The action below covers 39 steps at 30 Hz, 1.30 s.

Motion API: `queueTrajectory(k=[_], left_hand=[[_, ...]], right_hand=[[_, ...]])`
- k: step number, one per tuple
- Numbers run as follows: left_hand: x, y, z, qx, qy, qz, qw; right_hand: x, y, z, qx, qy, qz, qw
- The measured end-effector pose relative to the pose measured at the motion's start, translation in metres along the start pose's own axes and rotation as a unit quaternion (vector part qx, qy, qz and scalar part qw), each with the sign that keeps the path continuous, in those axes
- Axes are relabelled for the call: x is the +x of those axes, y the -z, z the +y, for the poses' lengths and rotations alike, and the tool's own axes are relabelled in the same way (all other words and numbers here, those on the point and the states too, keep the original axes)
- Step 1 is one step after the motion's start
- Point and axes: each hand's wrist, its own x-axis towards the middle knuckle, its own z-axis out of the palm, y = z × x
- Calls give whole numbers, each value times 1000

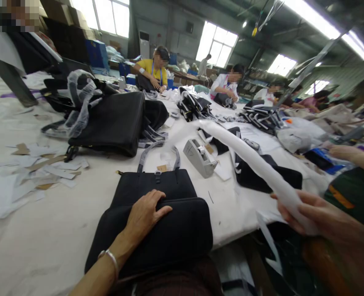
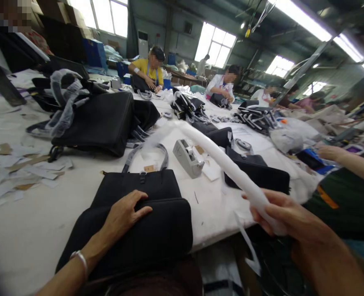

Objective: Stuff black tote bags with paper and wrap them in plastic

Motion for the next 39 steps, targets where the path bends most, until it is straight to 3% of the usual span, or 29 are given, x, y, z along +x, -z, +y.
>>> queueTrajectory(k=[2, 5, 8, 11, 13, 16, 20, 22, 25, 27, 30, 34, 36, 39], left_hand=[[1, 5, -1, -122, 9, 21, 992], [5, 15, -4, -334, 48, 45, 940], [9, 23, -10, -535, 97, 90, 834], [9, 29, -17, -667, 117, 131, 724], [8, 31, -19, -709, 126, 168, 673], [6, 34, -21, -724, 128, 209, 645], [7, 37, -27, -760, 105, 253, 590], [9, 39, -31, -768, 110, 285, 563], [14, 39, -34, -764, 127, 292, 562], [16, 37, -33, -760, 131, 281, 571], [16, 34, -30, -751, 131, 267, 590], [14, 33, -27, -733, 120, 260, 617], [13, 34, -27, -729, 113, 265, 621], [11, 38, -33, -713, 125, 317, 612]], right_hand=[[48, -25, -52, 93, -12, -109, 990], [102, -95, -103, 56, 4, -256, 965], [125, -161, -123, -31, 41, -367, 929], [133, -194, -131, -112, 85, -395, 908], [140, -200, -132, -185, 118, -367, 904], [154, -194, -114, -285, 156, -296, 898], [177, -166, -44, -361, 181, -156, 901], [185, -148, -7, -379, 188, -115, 899], [182, -134, 17, -357, 191, -85, 910], [170, -144, 3, -317, 180, -92, 927], [145, -188, -51, -264, 192, -90, 941], [127, -268, -117, -227, 313, -112, 915], [125, -302, -127, -233, 344, -84, 906], [126, -338, -116, -269, 387, -12, 882]])
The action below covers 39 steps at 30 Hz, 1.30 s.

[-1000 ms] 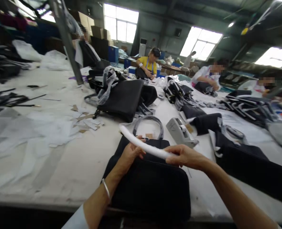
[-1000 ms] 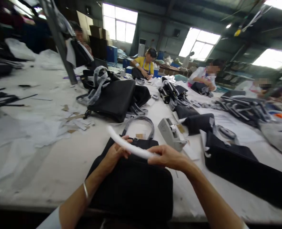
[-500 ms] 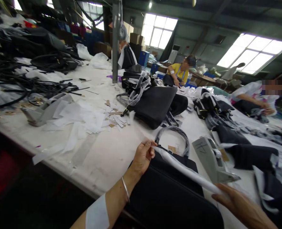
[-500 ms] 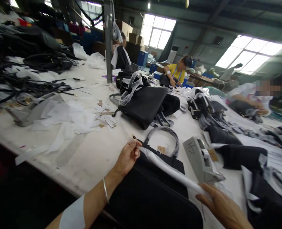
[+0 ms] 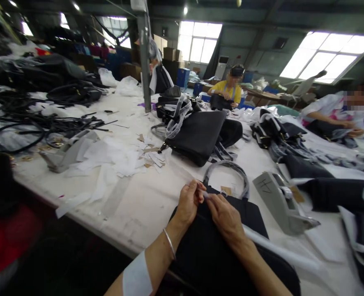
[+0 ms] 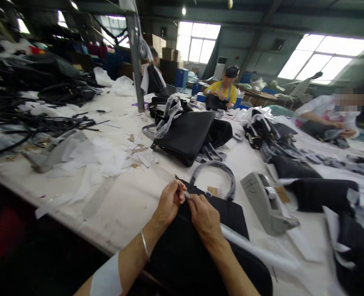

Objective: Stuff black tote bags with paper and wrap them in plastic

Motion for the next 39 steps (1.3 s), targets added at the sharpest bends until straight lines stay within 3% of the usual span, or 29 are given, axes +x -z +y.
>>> queueTrajectory(k=[3, 6, 12, 16, 19, 21, 22, 24, 26, 28, 30, 32, 35, 39], left_hand=[[7, 12, 14, -1, -30, 98, 995], [13, 29, 35, -3, -49, 166, 985], [22, 71, 77, 57, -109, 243, 962], [19, 103, 118, 78, -154, 314, 934], [12, 98, 144, 108, -235, 357, 898], [6, 72, 140, 204, -310, 310, 876], [2, 55, 130, 280, -320, 245, 871], [-6, 20, 95, 448, -255, 40, 856], [-14, -7, 54, 584, -161, -167, 778], [-18, -20, 19, 680, -120, -267, 672], [-15, -21, -2, 739, -121, -274, 604], [-8, -15, -9, 763, -136, -270, 572], [1, -5, -5, 760, -165, -272, 568], [3, -1, 1, 749, -162, -231, 599]], right_hand=[[-8, -22, 4, -69, 57, 59, 994], [-11, -28, 9, -88, 96, 84, 988], [-9, -28, 11, -80, 111, 64, 989], [-10, -30, 12, -84, 106, 61, 989], [-9, -27, 9, -79, 93, 54, 991], [-8, -24, 6, -74, 90, 41, 992], [-7, -22, 4, -69, 87, 33, 993], [-6, -22, 3, -45, 77, 19, 996], [-5, -25, 5, -13, 65, 9, 998], [-4, -29, 10, -4, 54, 3, 999], [-3, -32, 14, -8, 46, 0, 999], [-3, -33, 16, -5, 44, 0, 999], [-2, -31, 13, 4, 44, -2, 999], [4, -20, 10, 12, 14, 9, 1000]])
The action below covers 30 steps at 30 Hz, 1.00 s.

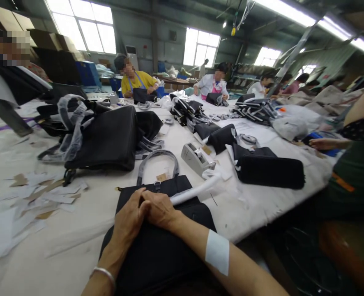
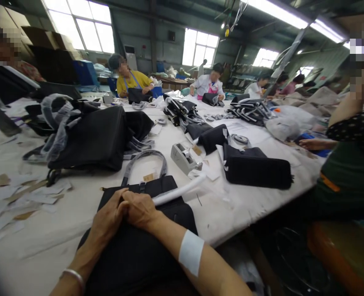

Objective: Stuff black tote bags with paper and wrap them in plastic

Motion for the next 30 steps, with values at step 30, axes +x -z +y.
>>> queueTrajectory(k=[30], left_hand=[[13, 15, 10, 236, 156, -204, 937]], right_hand=[[-206, 169, 206, -169, -259, -114, 944]])
